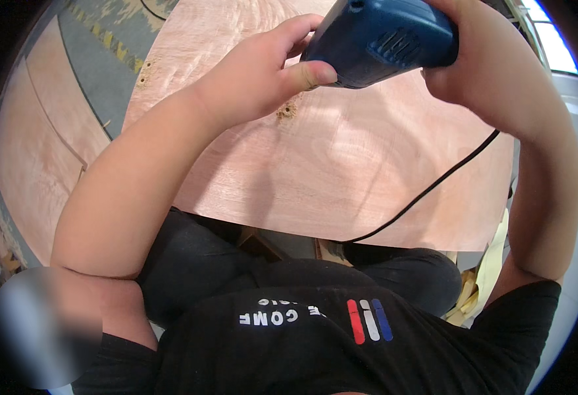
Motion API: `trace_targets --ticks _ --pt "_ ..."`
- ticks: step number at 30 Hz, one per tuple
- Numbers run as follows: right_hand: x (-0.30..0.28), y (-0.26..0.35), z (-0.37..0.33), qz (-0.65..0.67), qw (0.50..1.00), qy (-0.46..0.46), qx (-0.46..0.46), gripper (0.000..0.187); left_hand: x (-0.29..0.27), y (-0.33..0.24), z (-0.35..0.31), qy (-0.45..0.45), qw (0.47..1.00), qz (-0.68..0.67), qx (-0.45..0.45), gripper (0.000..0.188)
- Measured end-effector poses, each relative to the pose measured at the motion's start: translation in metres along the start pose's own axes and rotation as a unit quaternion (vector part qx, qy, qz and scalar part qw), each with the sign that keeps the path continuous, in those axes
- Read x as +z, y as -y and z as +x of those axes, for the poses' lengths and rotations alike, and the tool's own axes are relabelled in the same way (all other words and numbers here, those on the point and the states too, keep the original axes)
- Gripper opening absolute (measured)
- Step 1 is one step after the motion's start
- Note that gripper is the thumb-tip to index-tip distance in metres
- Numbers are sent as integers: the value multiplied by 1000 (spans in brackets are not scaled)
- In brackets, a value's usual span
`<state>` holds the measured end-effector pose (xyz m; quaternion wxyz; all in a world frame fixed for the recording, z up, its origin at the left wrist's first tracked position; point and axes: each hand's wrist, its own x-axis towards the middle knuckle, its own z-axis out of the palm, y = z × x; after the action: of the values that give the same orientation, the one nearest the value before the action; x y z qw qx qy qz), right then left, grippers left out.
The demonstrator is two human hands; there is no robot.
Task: The recorder drills holes into thin wood panels using an electric drill.
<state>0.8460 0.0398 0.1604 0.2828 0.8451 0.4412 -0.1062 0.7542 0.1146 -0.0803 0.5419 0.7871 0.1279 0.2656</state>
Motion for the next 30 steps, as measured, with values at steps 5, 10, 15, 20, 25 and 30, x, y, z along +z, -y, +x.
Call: trace_targets --ticks 5,10,15,20,25,30 --pt "28 -21 -1 11 988 -127 -87 38 5 -1 7 5 998 -26 -49 59" --pt "26 -33 2 8 973 -160 -166 35 7 -3 4 6 996 -58 -66 57" --pt "37 -31 -9 -9 959 -202 -196 36 11 2 -4 -12 996 -80 -40 57" --pt "35 -35 0 -6 970 -172 -171 36 13 3 -5 0 992 -108 -64 50" --pt "33 -40 -2 10 965 -185 -186 34 14 -15 -4 -1 996 -48 -75 49" --pt "12 -22 5 70 991 -63 -92 30 12 2 -5 -27 997 -53 -53 57"
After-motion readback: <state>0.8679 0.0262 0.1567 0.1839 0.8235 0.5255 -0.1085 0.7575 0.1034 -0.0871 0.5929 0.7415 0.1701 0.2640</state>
